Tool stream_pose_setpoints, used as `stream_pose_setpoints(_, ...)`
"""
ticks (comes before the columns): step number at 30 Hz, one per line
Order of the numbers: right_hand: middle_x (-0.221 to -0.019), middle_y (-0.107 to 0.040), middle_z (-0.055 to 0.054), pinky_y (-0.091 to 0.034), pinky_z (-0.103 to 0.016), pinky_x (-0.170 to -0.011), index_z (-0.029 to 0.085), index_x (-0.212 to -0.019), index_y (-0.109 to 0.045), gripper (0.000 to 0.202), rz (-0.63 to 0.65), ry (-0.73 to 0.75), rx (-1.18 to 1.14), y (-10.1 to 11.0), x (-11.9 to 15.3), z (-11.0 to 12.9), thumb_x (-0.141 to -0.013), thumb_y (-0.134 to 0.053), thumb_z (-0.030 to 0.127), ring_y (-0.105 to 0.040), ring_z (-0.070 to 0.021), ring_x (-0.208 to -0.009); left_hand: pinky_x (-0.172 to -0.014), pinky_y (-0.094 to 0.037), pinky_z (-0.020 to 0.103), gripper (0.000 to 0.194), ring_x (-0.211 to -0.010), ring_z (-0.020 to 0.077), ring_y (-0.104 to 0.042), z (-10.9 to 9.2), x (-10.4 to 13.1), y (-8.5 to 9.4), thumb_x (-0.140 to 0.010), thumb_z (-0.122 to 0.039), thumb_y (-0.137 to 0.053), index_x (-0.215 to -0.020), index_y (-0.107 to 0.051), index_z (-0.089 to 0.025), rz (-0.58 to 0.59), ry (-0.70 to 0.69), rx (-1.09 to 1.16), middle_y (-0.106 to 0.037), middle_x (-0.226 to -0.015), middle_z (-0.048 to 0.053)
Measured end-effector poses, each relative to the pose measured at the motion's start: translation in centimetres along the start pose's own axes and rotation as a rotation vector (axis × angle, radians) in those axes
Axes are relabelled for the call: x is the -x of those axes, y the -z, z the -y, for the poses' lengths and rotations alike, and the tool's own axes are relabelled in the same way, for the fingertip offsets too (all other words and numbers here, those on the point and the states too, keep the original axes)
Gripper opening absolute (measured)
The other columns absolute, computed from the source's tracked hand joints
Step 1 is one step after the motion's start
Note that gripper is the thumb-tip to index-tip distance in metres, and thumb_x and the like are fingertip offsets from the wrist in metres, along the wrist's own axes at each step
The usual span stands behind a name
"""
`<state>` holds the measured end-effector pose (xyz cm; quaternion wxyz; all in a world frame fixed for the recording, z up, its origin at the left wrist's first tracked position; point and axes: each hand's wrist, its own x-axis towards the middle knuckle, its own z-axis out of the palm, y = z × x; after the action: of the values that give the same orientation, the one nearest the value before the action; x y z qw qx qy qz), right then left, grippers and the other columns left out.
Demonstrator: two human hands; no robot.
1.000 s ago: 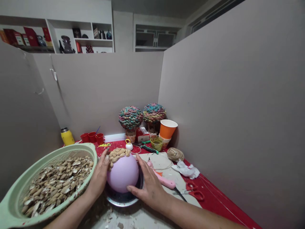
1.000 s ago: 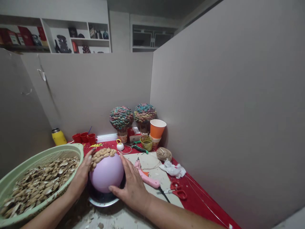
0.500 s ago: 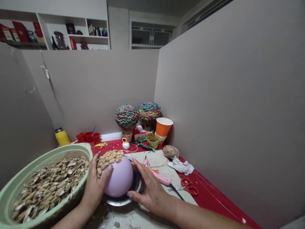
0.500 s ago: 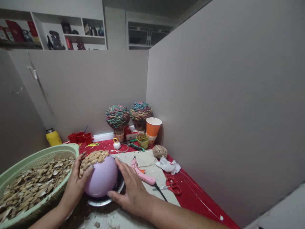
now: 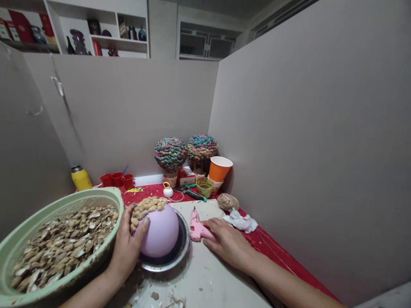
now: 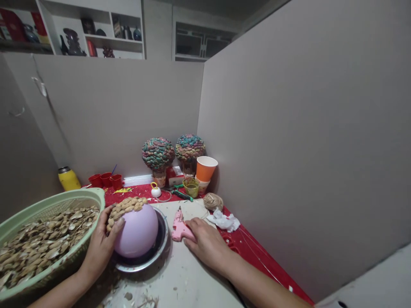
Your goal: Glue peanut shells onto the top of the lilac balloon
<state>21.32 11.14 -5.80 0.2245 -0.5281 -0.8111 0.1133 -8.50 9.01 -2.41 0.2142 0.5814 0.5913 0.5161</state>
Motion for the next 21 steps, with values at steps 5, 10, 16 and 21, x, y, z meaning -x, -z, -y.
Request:
stream_pose_setpoints(5, -0.099, -0.07, -0.012, -0.049, -0.039, -0.08, 0.019, -0.108, -0.07, 0.027, 0.008, -0.01, -0.015, -0.9, -0.7, -0.3, -0.087, -0.056, 0.026, -0.065, -0.0286, -0.091, -0.121, -0.018, 0.05, 0.072, -0.145, 0.0336, -0.03, 0.7, 0.2, -0.3, -0.086, -0.054, -0.055, -0.142, -0.039, -0.011, -0.001, -0.016, -0.014, -0.039, -0.153, 0.02)
stream_pose_setpoints(10, -0.108, -0.071, -0.013, -0.049, -0.043, -0.086, 0.017, -0.115, -0.067, 0.034, -0.035, -0.015, -0.11, -1.1, -0.2, -1.3, -0.09, -0.053, 0.035, -0.065, -0.031, -0.099, -0.121, -0.016, 0.052, 0.074, -0.146, 0.0345, -0.029, 1.2, 0.4, -0.5, -0.084, -0.053, -0.059, -0.143, -0.04, -0.012, -0.011, -0.008, 0.0, -0.038, -0.155, 0.021)
stream_pose_setpoints(16, -0.114, -0.07, -0.015, -0.054, -0.044, -0.084, 0.015, -0.123, -0.063, 0.05, -0.131, -0.103, -0.339, 0.4, 0.7, -2.7, -0.088, -0.055, 0.051, -0.067, -0.0316, -0.099, -0.121, -0.016, 0.053, 0.075, -0.147, 0.0334, -0.027, 1.4, 0.7, -0.7, -0.085, -0.053, -0.057, -0.144, -0.039, -0.01, -0.011, 0.003, 0.011, -0.035, -0.157, 0.022)
stream_pose_setpoints(21, -0.071, -0.065, -0.002, -0.048, -0.022, -0.049, 0.019, -0.101, -0.069, 0.045, -0.252, -0.316, -1.25, 4.0, 0.2, -1.6, -0.072, -0.082, 0.051, -0.056, -0.0138, -0.057, -0.121, -0.015, 0.052, 0.074, -0.148, 0.0316, -0.026, 1.7, 0.8, -0.7, -0.086, -0.053, -0.056, -0.144, -0.039, -0.01, -0.01, -0.006, 0.005, -0.035, -0.157, 0.021)
